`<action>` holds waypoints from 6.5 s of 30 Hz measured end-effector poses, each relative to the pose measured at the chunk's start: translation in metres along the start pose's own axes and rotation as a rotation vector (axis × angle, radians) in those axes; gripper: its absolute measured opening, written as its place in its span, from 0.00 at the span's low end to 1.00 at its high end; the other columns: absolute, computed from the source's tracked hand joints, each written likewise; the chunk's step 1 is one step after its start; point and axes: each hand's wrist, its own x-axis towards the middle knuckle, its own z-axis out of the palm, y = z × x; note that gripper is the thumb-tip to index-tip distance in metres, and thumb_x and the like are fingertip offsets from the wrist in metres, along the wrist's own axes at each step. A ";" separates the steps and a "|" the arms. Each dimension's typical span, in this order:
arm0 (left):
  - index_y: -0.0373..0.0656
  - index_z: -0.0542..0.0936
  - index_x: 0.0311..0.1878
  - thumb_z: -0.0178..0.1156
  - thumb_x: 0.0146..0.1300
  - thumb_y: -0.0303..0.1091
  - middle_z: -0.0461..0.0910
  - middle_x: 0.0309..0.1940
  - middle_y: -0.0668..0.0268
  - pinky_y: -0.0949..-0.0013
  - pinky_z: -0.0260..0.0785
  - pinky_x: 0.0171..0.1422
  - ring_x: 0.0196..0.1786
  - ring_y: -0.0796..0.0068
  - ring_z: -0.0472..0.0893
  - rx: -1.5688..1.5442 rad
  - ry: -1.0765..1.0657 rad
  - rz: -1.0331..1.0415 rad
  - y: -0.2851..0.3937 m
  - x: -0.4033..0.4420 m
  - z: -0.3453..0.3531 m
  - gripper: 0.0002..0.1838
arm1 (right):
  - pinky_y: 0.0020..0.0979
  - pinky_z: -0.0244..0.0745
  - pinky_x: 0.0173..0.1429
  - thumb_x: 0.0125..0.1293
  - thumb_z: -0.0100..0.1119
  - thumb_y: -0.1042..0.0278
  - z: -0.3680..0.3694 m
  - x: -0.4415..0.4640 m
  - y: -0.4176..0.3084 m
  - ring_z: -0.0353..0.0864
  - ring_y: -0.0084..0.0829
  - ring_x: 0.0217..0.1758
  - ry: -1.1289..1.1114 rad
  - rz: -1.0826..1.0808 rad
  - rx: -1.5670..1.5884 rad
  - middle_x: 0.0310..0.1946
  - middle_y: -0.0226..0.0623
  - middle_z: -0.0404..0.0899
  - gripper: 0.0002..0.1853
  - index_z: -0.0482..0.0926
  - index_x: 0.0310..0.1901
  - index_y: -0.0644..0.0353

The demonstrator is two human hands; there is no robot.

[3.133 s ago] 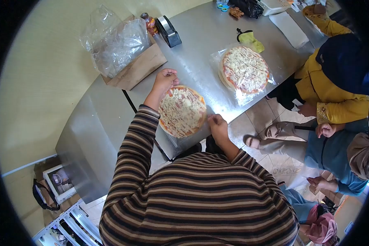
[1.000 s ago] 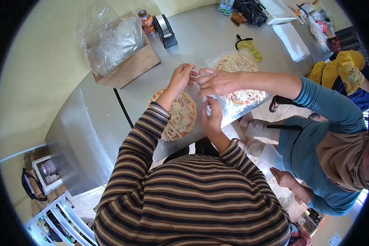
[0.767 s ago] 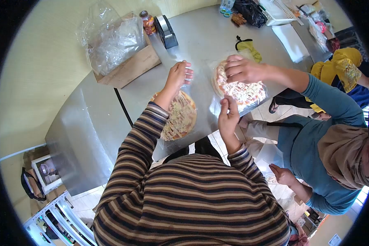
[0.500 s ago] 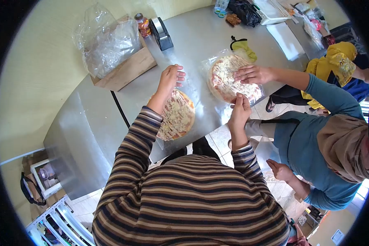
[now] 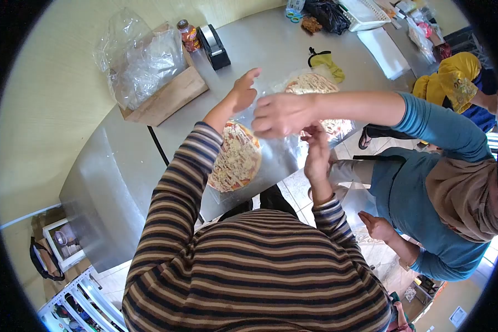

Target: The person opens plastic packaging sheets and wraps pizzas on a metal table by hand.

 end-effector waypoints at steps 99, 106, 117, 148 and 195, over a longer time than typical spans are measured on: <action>0.37 0.57 0.65 0.49 0.55 0.62 0.45 0.68 0.44 0.28 0.28 0.62 0.71 0.43 0.41 0.699 -0.089 -0.042 -0.040 -0.285 -0.025 0.43 | 0.49 0.53 0.61 0.64 0.43 0.58 0.079 0.013 0.127 0.60 0.47 0.63 -0.555 -0.689 -1.549 0.57 0.45 0.65 0.22 0.66 0.56 0.61; 0.33 0.56 0.64 0.58 0.50 0.59 0.45 0.67 0.44 0.35 0.33 0.66 0.70 0.43 0.44 0.607 -0.062 -0.127 -0.041 -0.295 -0.034 0.47 | 0.43 0.62 0.58 0.64 0.44 0.60 0.047 0.036 0.134 0.65 0.50 0.58 -0.223 -0.491 -1.274 0.54 0.54 0.66 0.21 0.67 0.53 0.66; 0.26 0.55 0.61 0.61 0.53 0.34 0.71 0.46 0.51 0.70 0.67 0.50 0.47 0.68 0.73 -0.389 0.492 -0.748 -0.040 -0.273 -0.027 0.37 | 0.35 0.70 0.43 0.67 0.43 0.52 0.027 0.011 0.123 0.78 0.41 0.34 -0.149 0.122 -1.145 0.27 0.51 0.77 0.24 0.75 0.42 0.70; 0.46 0.67 0.44 0.59 0.60 0.32 0.77 0.35 0.71 0.76 0.69 0.36 0.33 0.82 0.76 -1.050 0.227 -0.610 0.059 -0.153 0.036 0.13 | 0.20 0.60 0.37 0.63 0.53 0.55 -0.029 0.100 -0.053 0.65 0.18 0.34 -0.333 0.373 -0.468 0.32 0.26 0.71 0.16 0.73 0.41 0.61; 0.39 0.67 0.58 0.52 0.58 0.50 0.62 0.60 0.48 0.48 0.43 0.68 0.65 0.48 0.58 0.078 -1.562 1.338 0.231 -0.218 0.539 0.30 | 0.36 0.71 0.47 0.65 0.46 0.53 -0.412 -0.217 0.020 0.74 0.32 0.45 0.760 -0.356 1.193 0.47 0.37 0.72 0.21 0.65 0.54 0.58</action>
